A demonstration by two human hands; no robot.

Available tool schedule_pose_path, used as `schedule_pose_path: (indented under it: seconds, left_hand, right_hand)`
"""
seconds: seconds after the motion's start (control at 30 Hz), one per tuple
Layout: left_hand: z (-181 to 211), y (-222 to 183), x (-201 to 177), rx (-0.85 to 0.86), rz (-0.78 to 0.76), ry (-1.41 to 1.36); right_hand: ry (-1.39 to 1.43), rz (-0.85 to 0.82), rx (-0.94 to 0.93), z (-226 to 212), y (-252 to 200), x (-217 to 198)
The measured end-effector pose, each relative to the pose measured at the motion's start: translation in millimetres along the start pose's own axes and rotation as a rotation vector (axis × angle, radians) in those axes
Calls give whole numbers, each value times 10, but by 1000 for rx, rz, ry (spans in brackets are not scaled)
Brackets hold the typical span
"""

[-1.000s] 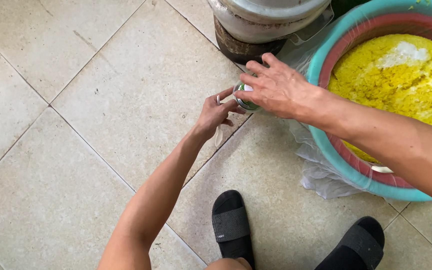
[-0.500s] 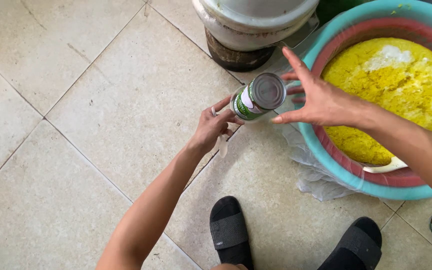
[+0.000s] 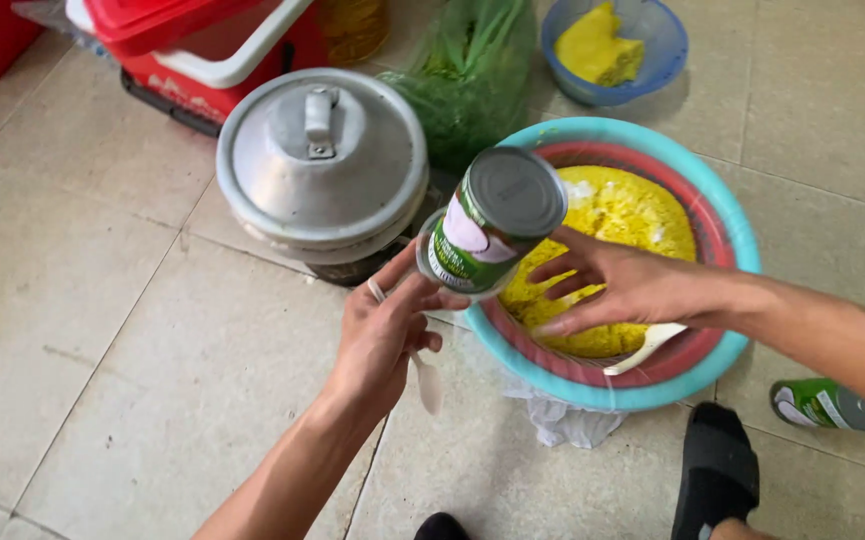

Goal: Preparing sticky rice by mixing in coconut milk and other ingredients in a large basin.

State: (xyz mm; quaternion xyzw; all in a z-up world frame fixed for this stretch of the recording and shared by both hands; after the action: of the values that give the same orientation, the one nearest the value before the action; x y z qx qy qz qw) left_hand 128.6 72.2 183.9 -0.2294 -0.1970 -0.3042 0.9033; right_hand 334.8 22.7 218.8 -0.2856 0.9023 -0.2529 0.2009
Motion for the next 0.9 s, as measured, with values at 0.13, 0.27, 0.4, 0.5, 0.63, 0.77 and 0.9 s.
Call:
schedule_pose_path:
  seconds: [0.13, 0.27, 0.4, 0.5, 0.63, 0.77, 0.9]
  left_hand:
    - [68, 767, 437, 79, -105, -14]
    - [330, 1498, 1192, 78, -114, -32]
    - [212, 2506, 1828, 96, -149, -67]
    - [-107, 3288, 2268, 50, -130, -23]
    - [-578, 4029, 2865, 61, -178, -12]
    - [-1184, 4695, 3065, 35, -80, -76]
    - [-1648, 5137, 3090, -3, 11, -98]
  right_hand:
    - [-13, 121, 29, 140, -462, -583]
    - [26, 312, 11, 461, -830, -1359]
    - [115, 468, -19, 1247, -1116, -2337]
    - [223, 543, -181, 1481, -1275, -2917]
    - [381, 651, -393, 1692, -1295, -3554]
    - [411, 774, -425, 2189, -1088, -4166]
    - [478, 783, -443, 2761, -835, -4521]
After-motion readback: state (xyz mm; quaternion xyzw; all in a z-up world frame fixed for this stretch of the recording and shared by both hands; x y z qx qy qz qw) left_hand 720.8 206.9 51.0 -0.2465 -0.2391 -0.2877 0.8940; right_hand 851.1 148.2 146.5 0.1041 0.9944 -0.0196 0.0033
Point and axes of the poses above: each hand's wrist, its own y-axis towards the middle knuckle, its own x-axis out of the palm, z = x × y, the point moved 8 cm from there along y, towards the middle knuckle, and after that the axes turned 11 degrees about -z, right-handed, at the moved point
